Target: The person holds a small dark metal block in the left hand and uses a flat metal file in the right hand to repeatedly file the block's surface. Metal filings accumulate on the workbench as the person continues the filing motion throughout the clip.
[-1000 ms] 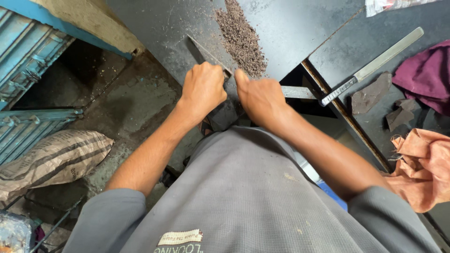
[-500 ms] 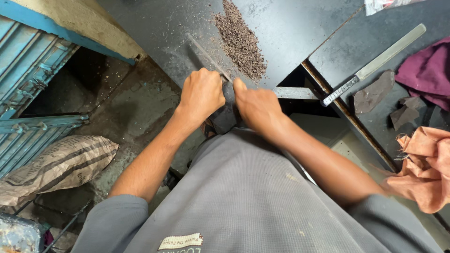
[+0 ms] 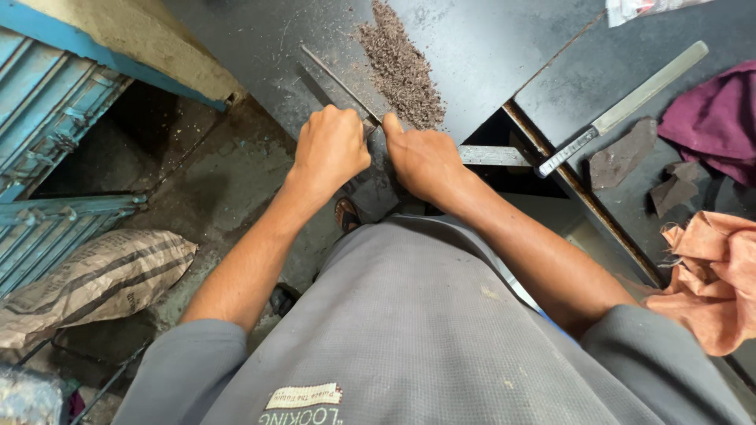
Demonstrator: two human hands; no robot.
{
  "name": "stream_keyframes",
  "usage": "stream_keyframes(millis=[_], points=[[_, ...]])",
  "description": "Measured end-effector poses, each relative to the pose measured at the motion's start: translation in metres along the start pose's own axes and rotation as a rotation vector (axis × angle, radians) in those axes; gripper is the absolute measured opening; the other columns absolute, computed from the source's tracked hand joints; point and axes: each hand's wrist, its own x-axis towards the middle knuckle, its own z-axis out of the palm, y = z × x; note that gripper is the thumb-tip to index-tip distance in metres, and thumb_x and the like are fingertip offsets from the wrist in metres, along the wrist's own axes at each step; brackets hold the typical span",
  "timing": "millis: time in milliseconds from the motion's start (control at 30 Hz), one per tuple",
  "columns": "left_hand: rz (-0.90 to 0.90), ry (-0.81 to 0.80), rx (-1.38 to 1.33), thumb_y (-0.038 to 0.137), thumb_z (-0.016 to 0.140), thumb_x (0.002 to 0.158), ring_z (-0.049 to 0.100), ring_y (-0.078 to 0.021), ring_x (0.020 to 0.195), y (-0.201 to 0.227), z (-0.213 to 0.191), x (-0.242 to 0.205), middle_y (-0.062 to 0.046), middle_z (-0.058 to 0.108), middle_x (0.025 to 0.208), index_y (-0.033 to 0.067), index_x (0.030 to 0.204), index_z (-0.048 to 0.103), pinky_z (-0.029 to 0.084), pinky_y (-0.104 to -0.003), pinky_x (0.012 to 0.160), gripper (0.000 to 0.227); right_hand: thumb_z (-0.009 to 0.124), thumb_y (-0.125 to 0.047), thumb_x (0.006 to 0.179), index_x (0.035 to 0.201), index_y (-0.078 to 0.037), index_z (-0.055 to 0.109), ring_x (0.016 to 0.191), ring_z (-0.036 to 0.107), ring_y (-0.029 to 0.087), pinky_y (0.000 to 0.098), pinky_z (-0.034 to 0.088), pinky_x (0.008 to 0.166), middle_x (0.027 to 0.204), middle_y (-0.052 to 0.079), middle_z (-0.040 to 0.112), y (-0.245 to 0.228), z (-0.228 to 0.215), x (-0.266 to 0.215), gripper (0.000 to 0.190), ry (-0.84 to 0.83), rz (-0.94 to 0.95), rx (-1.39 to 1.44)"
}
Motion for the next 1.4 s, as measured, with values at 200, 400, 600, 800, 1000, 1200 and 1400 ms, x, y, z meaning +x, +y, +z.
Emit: stream_keyframes(millis=[200,400,600,800,1000,1200,1400], points=[[-0.057,0.01,-0.064,0.013,0.082,0.067,0.07,-0.0465,0.068,-0.011,0.003,0.003,-0.029,0.066,0.066,-0.0061,0.068,0.071,0.058,-0.051,0.065,0.023,0.06,-0.007,0.08,0.114,0.003,0.041,0.07,0.068,0.046,0.0556,0.051,0.058,0.071,0.024,0.068,-0.006,-0.028,-0.045,0.04,-0.126,0.013,0.04],[-0.53,-0.459,-0.576,0.016,0.083,0.072,0.072,-0.0151,0.056,-0.013,-0.008,0.008,-0.012,0.076,0.067,0.001,0.078,0.076,0.052,-0.029,0.05,0.018,0.054,-0.005,0.09,0.11,0.002,0.043,0.065,0.069,0.043,0.0537,0.052,0.055,0.07,0.023,0.068,-0.015,-0.026,-0.049,0.024,-0.133,0.04,0.041],[-0.585,-0.462,-0.61,0.014,0.083,0.074,0.074,-0.0127,0.058,-0.01,-0.007,0.007,-0.007,0.076,0.068,0.002,0.078,0.077,0.053,-0.026,0.05,0.014,0.053,-0.004,0.089,0.105,0.002,0.043,0.063,0.07,0.041,0.0509,0.053,0.052,0.067,0.022,0.068,-0.02,-0.023,-0.047,0.02,-0.132,0.035,0.007],[-0.52,-0.403,-0.64,0.01,0.081,0.072,0.075,-0.0122,0.059,-0.007,-0.005,0.004,-0.006,0.077,0.069,0.0011,0.08,0.077,0.057,-0.025,0.054,0.012,0.052,-0.004,0.093,0.105,0.003,0.042,0.062,0.07,0.041,0.0502,0.053,0.052,0.066,0.022,0.068,-0.014,-0.017,-0.035,0.017,-0.198,0.024,-0.005],[-0.565,-0.435,-0.672,0.011,0.081,0.074,0.076,-0.0143,0.06,-0.01,-0.001,0.006,-0.007,0.076,0.069,0.0011,0.08,0.077,0.057,-0.031,0.054,0.013,0.053,-0.005,0.094,0.105,0.001,0.042,0.061,0.069,0.041,0.0511,0.052,0.05,0.068,0.02,0.069,0.001,0.012,-0.021,0.017,-0.076,-0.03,0.032],[-0.566,-0.432,-0.557,0.016,0.081,0.073,0.076,-0.0144,0.062,-0.003,-0.004,0.008,-0.009,0.077,0.069,0.0036,0.08,0.078,0.06,-0.032,0.059,0.015,0.056,-0.007,0.093,0.112,0.002,0.042,0.065,0.071,0.04,0.0506,0.054,0.053,0.071,0.02,0.07,0.008,0.008,-0.003,0.025,-0.115,-0.041,-0.031],[-0.424,-0.254,-0.447,0.019,0.083,0.068,0.077,-0.028,0.075,0.004,0.001,0.002,-0.016,0.075,0.074,0.0008,0.082,0.076,0.06,-0.039,0.068,0.024,0.054,-0.007,0.093,0.112,0.002,0.041,0.071,0.072,0.042,0.0519,0.056,0.059,0.077,0.022,0.071,-0.007,-0.029,-0.02,0.025,-0.337,0.072,-0.01]])
